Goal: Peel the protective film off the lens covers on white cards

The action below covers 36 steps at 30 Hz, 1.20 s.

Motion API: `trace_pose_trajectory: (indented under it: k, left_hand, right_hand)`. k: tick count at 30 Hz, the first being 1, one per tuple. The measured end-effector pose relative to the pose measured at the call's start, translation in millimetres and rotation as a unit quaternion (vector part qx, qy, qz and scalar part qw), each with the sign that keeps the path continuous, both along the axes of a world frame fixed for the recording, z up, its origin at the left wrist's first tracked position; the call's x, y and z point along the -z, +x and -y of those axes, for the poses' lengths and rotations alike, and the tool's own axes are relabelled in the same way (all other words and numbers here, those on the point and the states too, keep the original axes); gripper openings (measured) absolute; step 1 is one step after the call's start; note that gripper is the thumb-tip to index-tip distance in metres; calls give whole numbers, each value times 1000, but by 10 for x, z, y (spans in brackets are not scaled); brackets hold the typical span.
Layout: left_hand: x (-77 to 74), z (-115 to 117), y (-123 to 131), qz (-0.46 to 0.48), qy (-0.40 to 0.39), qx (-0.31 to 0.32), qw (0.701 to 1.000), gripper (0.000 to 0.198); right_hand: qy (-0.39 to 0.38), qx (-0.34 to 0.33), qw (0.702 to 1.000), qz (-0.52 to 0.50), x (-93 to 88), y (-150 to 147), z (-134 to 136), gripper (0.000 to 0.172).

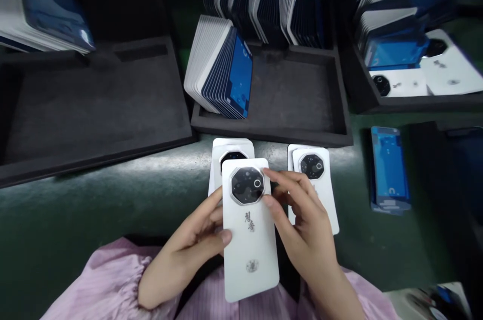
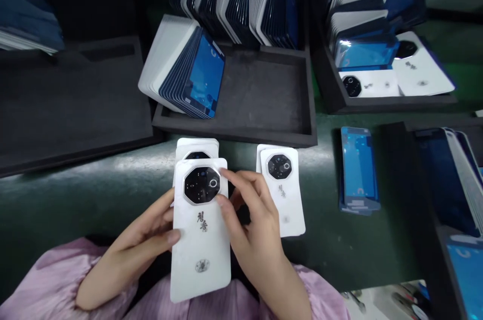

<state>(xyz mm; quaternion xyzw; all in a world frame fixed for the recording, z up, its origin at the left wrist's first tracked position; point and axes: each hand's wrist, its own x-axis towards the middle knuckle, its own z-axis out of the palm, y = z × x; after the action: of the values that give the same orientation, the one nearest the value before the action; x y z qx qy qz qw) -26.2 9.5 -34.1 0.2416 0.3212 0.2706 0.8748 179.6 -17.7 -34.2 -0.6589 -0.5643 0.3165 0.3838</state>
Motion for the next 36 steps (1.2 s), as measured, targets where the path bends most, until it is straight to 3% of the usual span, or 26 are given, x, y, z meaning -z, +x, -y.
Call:
trace_pose_trajectory:
  k: [7, 21, 27, 31, 36]
  left_hand:
    - [17, 6, 38, 7, 25, 12, 1000, 59]
    - [-14, 26, 25, -87, 140, 43, 985, 58]
    - [-23, 45, -5, -105, 190, 80, 973, 62]
    - [-36, 40, -14, -89, 166, 81, 979, 61]
    - [-17, 36, 13, -50, 118, 71, 989, 58]
  right_hand:
    - [-9, 5, 1000, 24, -5, -45, -17, 45]
    - [-10, -34, 999, 17, -18, 13, -34, 46]
    - [-17, -15, 999, -40, 10, 76, -37, 27]
    - [-7, -14, 1000, -26, 5, 81, -40, 36]
    - [17, -36, 999, 8, -16, 77, -57, 30]
